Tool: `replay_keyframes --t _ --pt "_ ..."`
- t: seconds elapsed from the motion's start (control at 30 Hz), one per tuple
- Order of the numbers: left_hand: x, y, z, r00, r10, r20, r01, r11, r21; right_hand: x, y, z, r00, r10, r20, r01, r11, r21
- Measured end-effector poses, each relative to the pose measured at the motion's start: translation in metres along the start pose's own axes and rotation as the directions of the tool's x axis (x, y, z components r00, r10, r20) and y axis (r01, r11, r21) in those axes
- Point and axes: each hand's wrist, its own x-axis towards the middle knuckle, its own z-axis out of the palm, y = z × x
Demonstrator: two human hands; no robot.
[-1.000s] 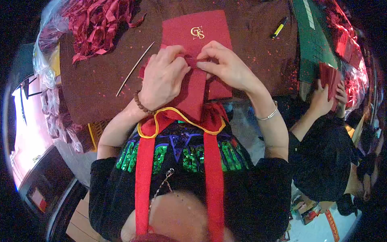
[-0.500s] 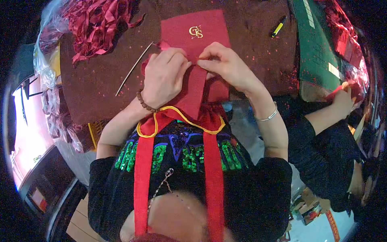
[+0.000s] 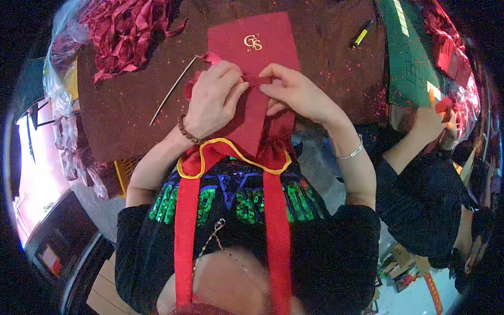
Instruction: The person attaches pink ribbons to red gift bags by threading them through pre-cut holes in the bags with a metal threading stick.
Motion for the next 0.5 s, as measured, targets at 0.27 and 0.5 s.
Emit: replay_keyframes --t 0.27,0.5 --pt "0.001 0.011 -0.006 1.000 0.024 -0.005 -0.023 0.981 0.191 0.001 0.000 0.006 0.997 -0.074 -0.025 0.066 0.968 -0.243" --pt "0.002 0.011 -0.007 1.000 0.010 -0.009 -0.008 0.976 0.216 0.005 -0.001 0.006 0.993 -0.115 0.000 0.114 0.982 -0.150"
